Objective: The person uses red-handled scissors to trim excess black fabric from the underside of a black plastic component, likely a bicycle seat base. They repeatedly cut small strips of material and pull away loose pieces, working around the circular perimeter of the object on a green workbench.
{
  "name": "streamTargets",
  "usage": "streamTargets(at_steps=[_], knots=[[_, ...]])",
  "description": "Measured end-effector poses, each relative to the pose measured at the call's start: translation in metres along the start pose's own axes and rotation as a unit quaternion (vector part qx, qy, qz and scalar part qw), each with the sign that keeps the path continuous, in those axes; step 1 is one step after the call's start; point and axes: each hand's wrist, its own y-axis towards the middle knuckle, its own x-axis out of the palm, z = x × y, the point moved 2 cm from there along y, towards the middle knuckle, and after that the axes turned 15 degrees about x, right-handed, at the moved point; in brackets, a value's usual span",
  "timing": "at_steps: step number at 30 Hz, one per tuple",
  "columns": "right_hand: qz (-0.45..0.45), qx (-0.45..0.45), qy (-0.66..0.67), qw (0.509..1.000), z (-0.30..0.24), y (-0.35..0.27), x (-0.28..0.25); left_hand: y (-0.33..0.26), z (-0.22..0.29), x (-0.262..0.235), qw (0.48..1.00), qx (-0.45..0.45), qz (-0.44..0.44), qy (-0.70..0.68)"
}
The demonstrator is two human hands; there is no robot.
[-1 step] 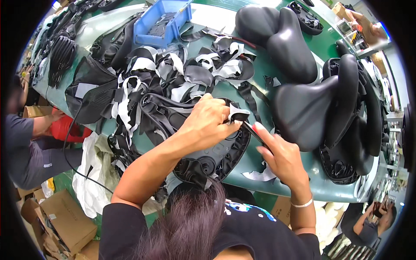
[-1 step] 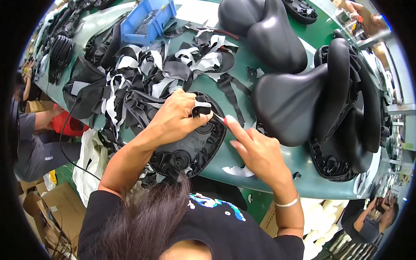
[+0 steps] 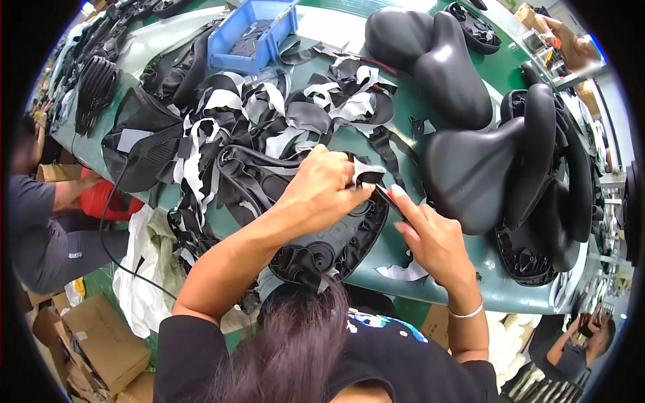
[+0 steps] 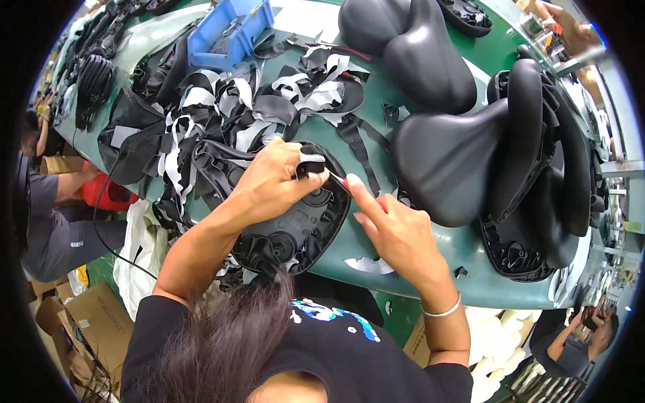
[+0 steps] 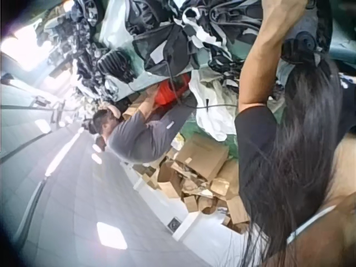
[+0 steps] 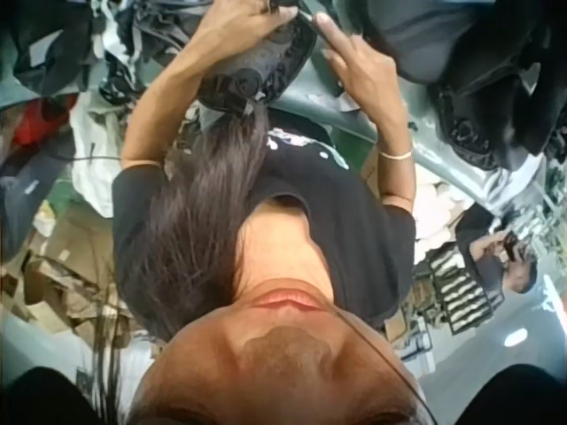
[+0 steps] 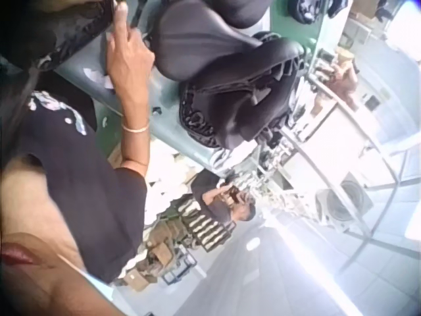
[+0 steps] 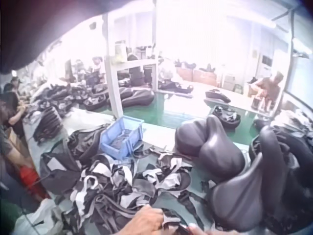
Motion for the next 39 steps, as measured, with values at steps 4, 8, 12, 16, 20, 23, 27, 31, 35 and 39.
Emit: streamTargets(at_steps=[4, 8, 12, 16, 20, 23, 27, 31, 35, 39], knots=[[0.023, 0.069, -0.005, 0.997, -0.009, -0.036, 0.016, -0.005, 0.002, -0.011, 0.913, -0.158, 0.202, -0.316], [0.012, 0.142, -0.048, 0.989, -0.034, -0.035, 0.018, 0.000, 0.025, -0.011, 0.917, -0.075, 0.170, -0.353], [0.017, 0.173, -0.062, 0.983, -0.049, -0.029, 0.020, 0.008, 0.005, -0.017, 0.805, 0.103, 0.278, -0.514], [0.019, 0.165, -0.012, 0.986, -0.045, -0.042, 0.019, 0.002, -0.004, -0.042, 0.854, 0.140, 0.289, -0.410], [0.045, 0.163, -0.098, 0.981, -0.032, 0.001, -0.005, 0.009, 0.011, -0.036, 0.947, 0.146, 0.060, 0.278], [0.069, 0.129, -0.114, 0.983, -0.033, 0.022, -0.008, 0.018, -0.024, -0.036, 0.902, 0.170, 0.146, 0.369], [0.005, 0.160, -0.107, 0.981, -0.043, -0.016, -0.013, 0.015, -0.051, -0.055, 0.909, 0.000, 0.367, 0.198], [0.023, 0.068, -0.162, 0.984, -0.016, 0.020, -0.027, -0.004, -0.044, -0.056, 0.834, -0.146, 0.379, -0.373], [-0.075, -0.071, -0.125, 0.987, 0.011, 0.075, -0.055, -0.058, 0.002, -0.028, 0.864, -0.209, 0.286, -0.357], [-0.110, -0.128, -0.162, 0.972, -0.009, 0.085, -0.052, -0.068, 0.011, -0.045, 0.941, 0.037, 0.204, -0.269]])
